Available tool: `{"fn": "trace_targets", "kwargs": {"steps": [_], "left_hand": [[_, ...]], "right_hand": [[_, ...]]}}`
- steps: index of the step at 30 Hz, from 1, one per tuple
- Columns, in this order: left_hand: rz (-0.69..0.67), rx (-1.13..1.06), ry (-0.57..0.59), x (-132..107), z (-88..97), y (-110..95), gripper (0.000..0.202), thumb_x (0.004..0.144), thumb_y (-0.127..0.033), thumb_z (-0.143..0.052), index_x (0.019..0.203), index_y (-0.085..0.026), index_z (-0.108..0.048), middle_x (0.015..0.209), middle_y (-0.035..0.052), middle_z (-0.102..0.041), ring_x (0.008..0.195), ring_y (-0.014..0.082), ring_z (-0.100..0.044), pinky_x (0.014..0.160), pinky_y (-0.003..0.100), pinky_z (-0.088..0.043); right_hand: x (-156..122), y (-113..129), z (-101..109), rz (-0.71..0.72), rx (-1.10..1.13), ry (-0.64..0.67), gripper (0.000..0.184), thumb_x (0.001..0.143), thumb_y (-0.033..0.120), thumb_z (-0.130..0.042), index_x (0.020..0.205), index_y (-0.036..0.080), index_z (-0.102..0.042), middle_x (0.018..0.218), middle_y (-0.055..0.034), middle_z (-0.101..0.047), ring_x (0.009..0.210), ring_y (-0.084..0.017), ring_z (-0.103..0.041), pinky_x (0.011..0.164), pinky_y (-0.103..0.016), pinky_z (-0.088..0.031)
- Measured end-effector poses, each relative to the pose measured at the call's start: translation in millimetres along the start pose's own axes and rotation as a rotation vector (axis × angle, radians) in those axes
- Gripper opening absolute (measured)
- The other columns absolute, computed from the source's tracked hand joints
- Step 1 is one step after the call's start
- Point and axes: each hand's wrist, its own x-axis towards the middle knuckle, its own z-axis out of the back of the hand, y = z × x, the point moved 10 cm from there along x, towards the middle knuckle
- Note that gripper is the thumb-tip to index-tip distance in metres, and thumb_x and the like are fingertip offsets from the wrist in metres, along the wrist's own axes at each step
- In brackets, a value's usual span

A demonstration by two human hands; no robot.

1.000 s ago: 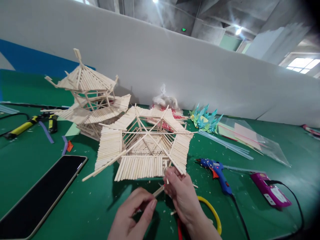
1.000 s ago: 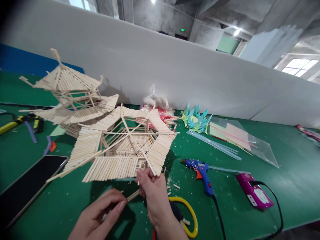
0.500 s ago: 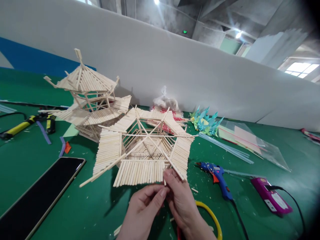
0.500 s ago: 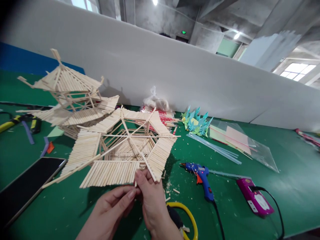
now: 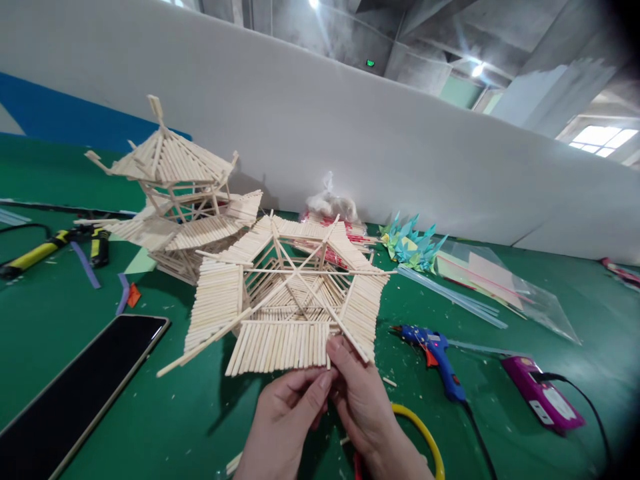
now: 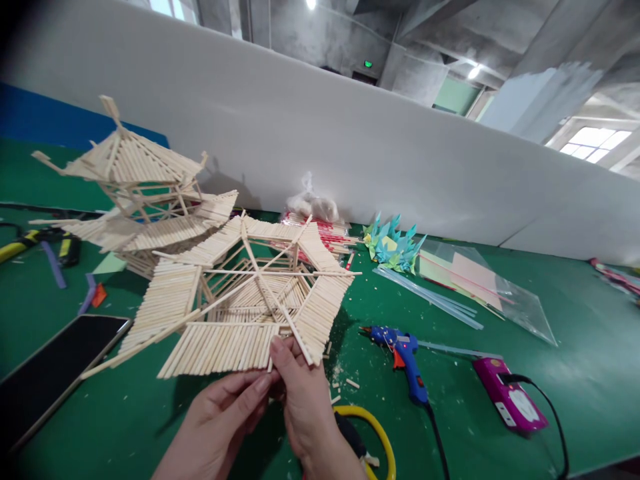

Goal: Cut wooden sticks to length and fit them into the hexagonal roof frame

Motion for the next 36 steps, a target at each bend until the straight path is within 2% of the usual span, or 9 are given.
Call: {"fn": "trace_targets", "kwargs": {"steps": [7,11,18,30,36], "left_hand": [[-0.003,-0.032,-0.012,2.6,-1.8,-2.4,0.016,0.052,-0.029,-0.078,0.063,-0.018,-0.074,0.056,0.0003,-0.068,0.059,0.0128,-0.058,0.060,0.020,-0.047],[-0.013,-0.032,-0.013,7.0,-1.5,-1.2,0.016,0.052,-0.028,-0.078,0.063,-0.018,-0.074,0.054,-0.0004,-0.067,0.053,0.0109,-0.055,0.056,0.019,-0.047],[-0.009,-0.034,-0.031,5.0,0.9,1.4,0.014,0.053,-0.026,-0.078,0.063,-0.017,-0.073,0.056,0.0002,-0.067,0.058,0.0123,-0.057,0.058,0.019,-0.047],[-0.026,-0.039,-0.009,3.2,-3.5,-2.6,0.010,0.058,-0.025,-0.075,0.065,-0.017,-0.073,0.056,-0.0007,-0.065,0.051,0.0095,-0.046,0.064,0.023,-0.048],[-0.037,-0.063,-0.010,1.5,-3.6,-4.2,0.012,0.057,-0.025,-0.075,0.068,-0.019,-0.074,0.057,0.0005,-0.066,0.051,0.0114,-0.047,0.055,0.022,-0.045]], "right_hand": [[1.3,-0.6,1.4,0.001,0.005,-0.004,0.022,0.063,0.025,-0.075,0.083,0.021,-0.068,0.055,0.0065,-0.058,0.046,-0.005,-0.049,0.042,-0.014,-0.036],[1.5,-1.8,4.5,0.004,0.010,-0.015,0.019,0.061,0.026,-0.076,0.075,0.018,-0.066,0.056,0.0063,-0.057,0.047,-0.005,-0.050,0.043,-0.014,-0.037],[1.5,0.9,4.4,0.019,0.017,-0.023,0.020,0.059,0.024,-0.078,0.069,0.016,-0.062,0.059,0.0049,-0.061,0.050,-0.006,-0.052,0.043,-0.015,-0.038],[-0.4,1.9,5.1,0.012,0.013,-0.040,0.023,0.056,0.026,-0.079,0.066,0.015,-0.062,0.053,0.0060,-0.058,0.048,-0.005,-0.051,0.045,-0.015,-0.039],[-0.1,2.5,5.1,0.025,0.001,-0.040,0.023,0.057,0.026,-0.078,0.068,0.015,-0.061,0.060,0.0037,-0.061,0.055,-0.008,-0.054,0.050,-0.018,-0.041]]}}
